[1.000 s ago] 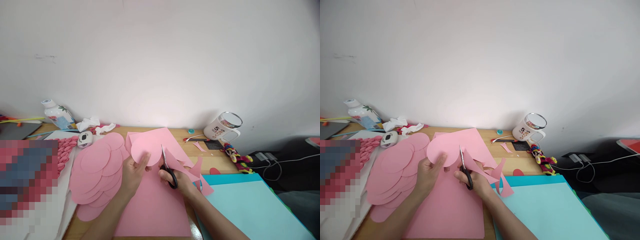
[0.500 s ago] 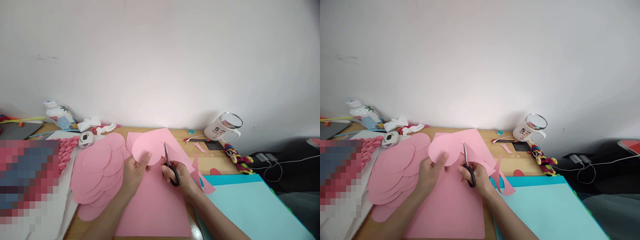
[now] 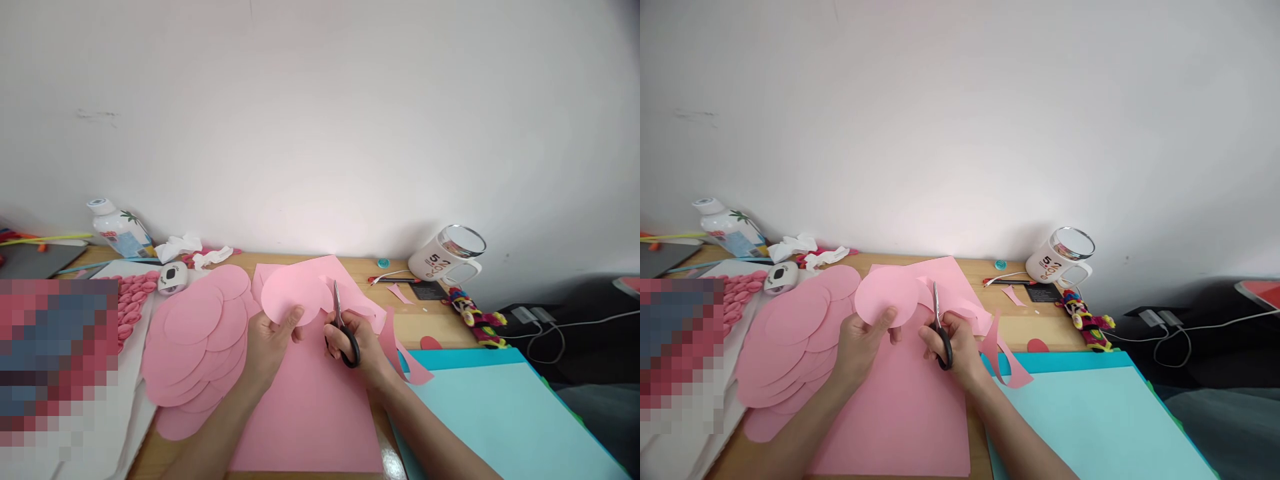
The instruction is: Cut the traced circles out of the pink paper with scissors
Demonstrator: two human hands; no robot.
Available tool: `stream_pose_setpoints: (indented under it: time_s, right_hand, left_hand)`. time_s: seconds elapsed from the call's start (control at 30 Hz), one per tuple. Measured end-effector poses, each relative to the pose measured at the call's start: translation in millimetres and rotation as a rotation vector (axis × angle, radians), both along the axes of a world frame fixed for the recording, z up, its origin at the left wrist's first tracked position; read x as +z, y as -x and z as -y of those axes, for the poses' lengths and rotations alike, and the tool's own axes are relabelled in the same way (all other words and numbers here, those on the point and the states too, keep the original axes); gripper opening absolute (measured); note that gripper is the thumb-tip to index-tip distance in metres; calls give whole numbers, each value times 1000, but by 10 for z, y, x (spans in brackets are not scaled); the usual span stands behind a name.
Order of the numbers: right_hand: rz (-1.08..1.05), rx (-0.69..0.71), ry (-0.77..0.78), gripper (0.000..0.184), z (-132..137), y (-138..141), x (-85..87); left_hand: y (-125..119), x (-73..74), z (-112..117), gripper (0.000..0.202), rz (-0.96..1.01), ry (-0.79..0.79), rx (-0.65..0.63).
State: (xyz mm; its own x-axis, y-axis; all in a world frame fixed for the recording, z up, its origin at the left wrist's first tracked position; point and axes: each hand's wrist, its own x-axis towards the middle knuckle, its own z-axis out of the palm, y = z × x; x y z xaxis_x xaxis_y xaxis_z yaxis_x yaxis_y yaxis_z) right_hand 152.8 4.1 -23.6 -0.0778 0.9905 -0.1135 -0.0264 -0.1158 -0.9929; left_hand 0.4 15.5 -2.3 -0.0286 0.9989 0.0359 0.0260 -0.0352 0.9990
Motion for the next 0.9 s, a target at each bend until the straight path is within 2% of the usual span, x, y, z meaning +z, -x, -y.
stream_pose_setpoints:
  time_s: [0.2, 0.47, 0.57, 0.7, 0.83, 0.9]
  right_hand:
    - [-118, -11, -28, 15, -15, 0, -18]
    - [-122, -17, -47, 16, -6, 9, 4]
    - [-99, -40, -51, 18, 0, 23, 29]
    - [-66, -142, -108, 21, 19, 42, 57]
    - [-22, -344, -156, 50, 34, 66, 86]
    - [4, -396, -146, 52, 31, 66, 80]
  left_hand:
    - [-1, -14, 1, 28, 10, -1, -11]
    - [-6, -22, 5, 31, 22, -12, -22]
    - [-15, -16, 1, 31, 92, -9, 1]
    - [-15, 13, -29, 35, 283, -16, 137]
    - [11, 39, -86, 32, 486, -94, 338]
    - [22, 38, -103, 31, 533, -113, 369]
